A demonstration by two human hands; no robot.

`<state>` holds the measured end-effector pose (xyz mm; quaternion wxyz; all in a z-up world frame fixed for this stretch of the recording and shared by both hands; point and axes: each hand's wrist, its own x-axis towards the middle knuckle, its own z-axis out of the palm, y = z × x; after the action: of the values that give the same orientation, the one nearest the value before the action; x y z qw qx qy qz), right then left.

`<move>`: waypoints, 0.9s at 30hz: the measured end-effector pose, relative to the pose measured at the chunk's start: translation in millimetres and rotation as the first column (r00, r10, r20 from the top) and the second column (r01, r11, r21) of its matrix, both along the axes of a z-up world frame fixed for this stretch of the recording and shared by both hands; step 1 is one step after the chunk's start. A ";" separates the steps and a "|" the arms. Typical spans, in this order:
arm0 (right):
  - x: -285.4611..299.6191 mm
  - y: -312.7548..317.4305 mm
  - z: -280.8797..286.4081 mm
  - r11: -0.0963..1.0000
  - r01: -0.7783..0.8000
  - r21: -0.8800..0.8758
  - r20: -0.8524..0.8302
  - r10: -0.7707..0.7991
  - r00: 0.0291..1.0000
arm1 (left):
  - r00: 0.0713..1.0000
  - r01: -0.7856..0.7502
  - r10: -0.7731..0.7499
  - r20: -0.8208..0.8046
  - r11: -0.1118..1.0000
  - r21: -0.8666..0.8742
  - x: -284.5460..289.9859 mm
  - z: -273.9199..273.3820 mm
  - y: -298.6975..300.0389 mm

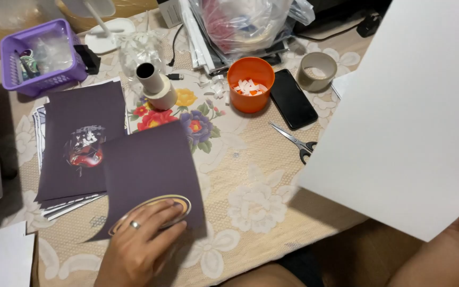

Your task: Aligning a printed design onto a white sheet and securing it with small pieces of tape.

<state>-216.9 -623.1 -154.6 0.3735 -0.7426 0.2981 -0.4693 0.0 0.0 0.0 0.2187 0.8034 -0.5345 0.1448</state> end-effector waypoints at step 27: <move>233.2 272.4 24.2 0.016 -0.797 0.604 0.514 0.756 0.405 | 0.811 -0.232 -0.050 -0.583 0.887 -0.400 172.4 34.3 -90.1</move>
<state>16.3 -350.7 -130.4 0.8565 -0.5158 0.0061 -0.0162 172.4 -90.1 34.3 0.5439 0.7606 -0.3535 0.0252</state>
